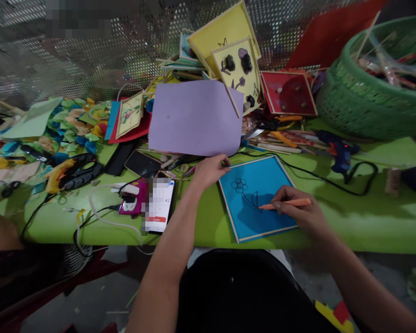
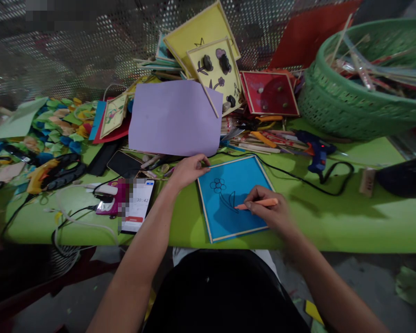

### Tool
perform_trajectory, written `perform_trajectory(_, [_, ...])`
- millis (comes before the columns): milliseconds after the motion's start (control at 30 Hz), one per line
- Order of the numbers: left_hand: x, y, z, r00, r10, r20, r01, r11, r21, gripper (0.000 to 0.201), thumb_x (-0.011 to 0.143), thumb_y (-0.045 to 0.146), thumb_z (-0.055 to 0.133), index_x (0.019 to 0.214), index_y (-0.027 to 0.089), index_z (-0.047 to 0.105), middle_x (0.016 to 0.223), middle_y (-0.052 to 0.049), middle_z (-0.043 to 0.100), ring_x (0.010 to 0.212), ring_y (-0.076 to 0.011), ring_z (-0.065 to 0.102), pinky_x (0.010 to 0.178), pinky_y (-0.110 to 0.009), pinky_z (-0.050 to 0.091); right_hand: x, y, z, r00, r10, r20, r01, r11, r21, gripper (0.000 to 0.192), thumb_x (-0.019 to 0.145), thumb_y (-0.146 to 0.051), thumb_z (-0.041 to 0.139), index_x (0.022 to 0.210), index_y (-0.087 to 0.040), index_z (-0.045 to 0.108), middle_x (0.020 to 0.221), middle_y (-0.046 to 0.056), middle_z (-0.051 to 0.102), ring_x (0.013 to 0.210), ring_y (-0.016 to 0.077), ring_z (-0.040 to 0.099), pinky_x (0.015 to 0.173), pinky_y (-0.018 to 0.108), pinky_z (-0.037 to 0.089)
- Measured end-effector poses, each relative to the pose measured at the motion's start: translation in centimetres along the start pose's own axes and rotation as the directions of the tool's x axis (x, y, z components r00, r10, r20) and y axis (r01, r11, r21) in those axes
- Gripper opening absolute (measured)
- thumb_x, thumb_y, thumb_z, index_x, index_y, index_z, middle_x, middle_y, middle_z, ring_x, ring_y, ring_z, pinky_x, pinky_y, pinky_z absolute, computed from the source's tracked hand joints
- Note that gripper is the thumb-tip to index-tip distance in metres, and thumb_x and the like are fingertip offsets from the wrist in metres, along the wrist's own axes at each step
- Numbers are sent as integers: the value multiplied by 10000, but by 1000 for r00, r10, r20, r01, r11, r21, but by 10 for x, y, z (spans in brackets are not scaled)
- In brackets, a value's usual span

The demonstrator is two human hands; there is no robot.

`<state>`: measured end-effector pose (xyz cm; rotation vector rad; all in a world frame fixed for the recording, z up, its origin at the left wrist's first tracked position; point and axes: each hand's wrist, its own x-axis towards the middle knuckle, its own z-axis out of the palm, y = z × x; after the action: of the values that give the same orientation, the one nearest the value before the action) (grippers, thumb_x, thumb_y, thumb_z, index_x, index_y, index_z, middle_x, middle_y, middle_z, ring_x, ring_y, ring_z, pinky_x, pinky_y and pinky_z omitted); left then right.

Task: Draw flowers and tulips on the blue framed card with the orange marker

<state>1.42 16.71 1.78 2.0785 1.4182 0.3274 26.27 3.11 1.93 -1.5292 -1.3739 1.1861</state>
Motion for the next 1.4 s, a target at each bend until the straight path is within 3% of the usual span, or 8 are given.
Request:
perform_trajectory(567, [0, 2, -1, 1000, -13, 8, 13, 1000, 7, 180, 871, 338, 686, 1033, 266, 714, 873, -3, 728, 813, -195, 652, 679, -284, 394, 0, -2, 0, 1000, -17, 16, 17, 1000, -25, 320, 764, -513, 778, 685, -225, 665, 614, 16, 636, 589, 168, 560, 547, 290, 423])
perform_trajectory(800, [0, 2, -1, 1000, -15, 10, 15, 1000, 4, 177, 871, 318, 689, 1040, 272, 719, 856, -8, 721, 814, -202, 649, 720, -298, 419, -4, 5, -3, 1000, -28, 2, 28, 999, 42, 244, 784, -470, 784, 812, -246, 691, 717, 17, 658, 637, 179, 573, 560, 296, 432])
perform_trajectory(933, [-1, 3, -1, 1000, -20, 14, 20, 1000, -10, 167, 872, 310, 690, 1030, 267, 721, 845, -6, 717, 798, -195, 643, 722, -302, 415, -5, 6, -3, 997, -38, 66, 40, 999, -30, 245, 789, -448, 784, 777, -232, 668, 688, 12, 634, 607, 169, 553, 546, 294, 414])
perform_trajectory(1400, [-1, 4, -2, 1000, -5, 18, 5, 1000, -18, 173, 884, 305, 682, 1045, 257, 723, 874, -16, 721, 821, -197, 646, 739, -308, 418, -5, 2, -1, 993, -58, 100, 68, 993, -92, 198, 803, -385, 747, 743, -224, 650, 670, -1, 619, 607, 153, 545, 557, 285, 404])
